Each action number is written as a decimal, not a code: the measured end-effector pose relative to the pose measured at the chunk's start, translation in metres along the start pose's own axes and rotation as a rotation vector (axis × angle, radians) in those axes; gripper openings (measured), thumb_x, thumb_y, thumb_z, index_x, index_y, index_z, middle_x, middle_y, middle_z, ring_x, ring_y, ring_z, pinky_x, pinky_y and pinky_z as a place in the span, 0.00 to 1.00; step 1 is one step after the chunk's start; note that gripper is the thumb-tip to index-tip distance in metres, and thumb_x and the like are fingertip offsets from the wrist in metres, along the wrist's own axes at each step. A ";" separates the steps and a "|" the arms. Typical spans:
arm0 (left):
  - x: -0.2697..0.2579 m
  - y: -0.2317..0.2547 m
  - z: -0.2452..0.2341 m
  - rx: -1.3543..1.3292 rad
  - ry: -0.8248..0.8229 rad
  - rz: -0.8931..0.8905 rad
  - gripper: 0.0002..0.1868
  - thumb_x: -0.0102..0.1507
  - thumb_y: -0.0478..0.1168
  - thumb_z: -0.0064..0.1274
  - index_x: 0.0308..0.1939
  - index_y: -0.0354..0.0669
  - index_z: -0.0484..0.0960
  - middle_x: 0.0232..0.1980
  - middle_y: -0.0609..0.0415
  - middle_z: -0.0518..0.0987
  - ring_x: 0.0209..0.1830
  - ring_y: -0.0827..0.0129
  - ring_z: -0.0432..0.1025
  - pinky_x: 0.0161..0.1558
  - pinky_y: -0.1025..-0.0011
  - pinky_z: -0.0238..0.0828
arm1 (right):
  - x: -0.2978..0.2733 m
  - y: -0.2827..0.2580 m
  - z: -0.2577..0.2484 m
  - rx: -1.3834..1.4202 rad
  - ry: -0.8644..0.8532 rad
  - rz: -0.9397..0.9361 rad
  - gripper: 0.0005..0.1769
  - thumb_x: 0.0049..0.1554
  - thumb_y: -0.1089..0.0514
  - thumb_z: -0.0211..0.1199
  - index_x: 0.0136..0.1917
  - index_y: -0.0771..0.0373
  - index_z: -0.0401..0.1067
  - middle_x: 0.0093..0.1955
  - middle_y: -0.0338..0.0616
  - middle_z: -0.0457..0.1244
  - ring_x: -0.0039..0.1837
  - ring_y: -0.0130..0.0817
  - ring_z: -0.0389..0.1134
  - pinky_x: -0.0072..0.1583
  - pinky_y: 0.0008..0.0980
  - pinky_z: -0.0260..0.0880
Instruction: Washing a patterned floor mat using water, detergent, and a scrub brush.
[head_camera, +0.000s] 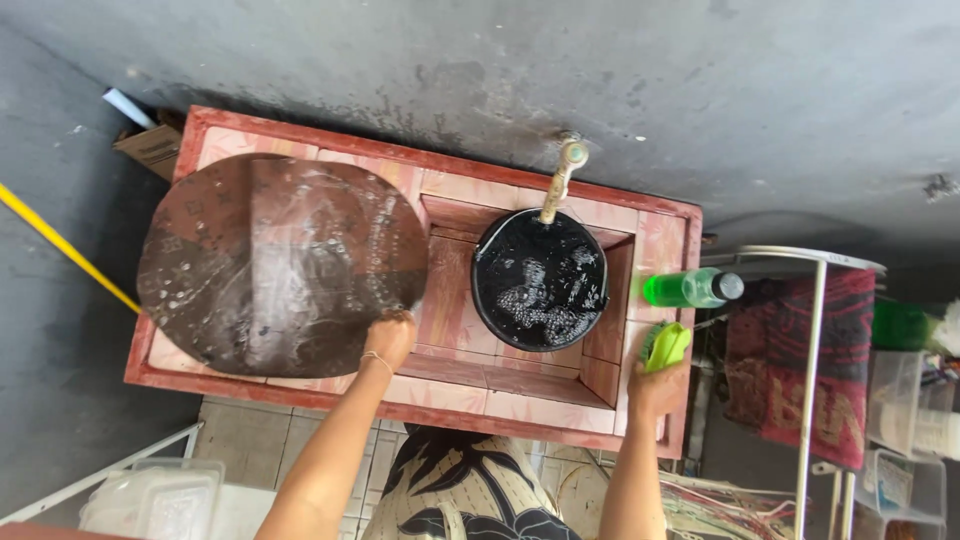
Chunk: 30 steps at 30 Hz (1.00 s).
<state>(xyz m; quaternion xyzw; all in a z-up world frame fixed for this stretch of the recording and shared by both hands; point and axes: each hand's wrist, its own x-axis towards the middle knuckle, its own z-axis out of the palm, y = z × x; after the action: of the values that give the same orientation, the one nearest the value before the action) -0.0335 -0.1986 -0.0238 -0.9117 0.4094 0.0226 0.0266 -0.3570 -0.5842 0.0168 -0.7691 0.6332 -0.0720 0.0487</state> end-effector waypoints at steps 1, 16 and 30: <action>-0.006 0.002 -0.002 0.003 -0.002 -0.013 0.12 0.58 0.34 0.49 0.41 0.28 0.82 0.38 0.31 0.83 0.29 0.56 0.82 0.28 0.64 0.80 | 0.002 0.006 0.009 0.003 -0.006 -0.012 0.54 0.50 0.50 0.78 0.79 0.71 0.54 0.56 0.65 0.67 0.54 0.63 0.69 0.55 0.56 0.69; -0.041 0.070 -0.017 -0.291 -0.117 0.111 0.11 0.59 0.35 0.49 0.34 0.28 0.82 0.37 0.35 0.83 0.38 0.51 0.80 0.37 0.61 0.79 | -0.154 -0.255 -0.039 1.211 -0.735 -0.169 0.27 0.54 0.56 0.71 0.64 0.64 0.68 0.48 0.40 0.68 0.45 0.24 0.68 0.44 0.24 0.71; -0.107 -0.114 -0.029 -0.416 0.243 -0.788 0.34 0.65 0.58 0.50 0.68 0.39 0.71 0.71 0.42 0.67 0.72 0.47 0.60 0.70 0.46 0.54 | -0.263 -0.441 0.050 0.530 -0.348 -1.750 0.44 0.44 0.47 0.74 0.69 0.62 0.64 0.56 0.57 0.66 0.52 0.53 0.71 0.52 0.47 0.75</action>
<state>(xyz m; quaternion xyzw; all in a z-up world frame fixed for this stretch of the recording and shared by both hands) -0.0192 -0.0451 0.0156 -0.9798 0.0184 -0.0146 -0.1986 0.0290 -0.2416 0.0276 -0.9365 -0.2256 -0.1093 0.2453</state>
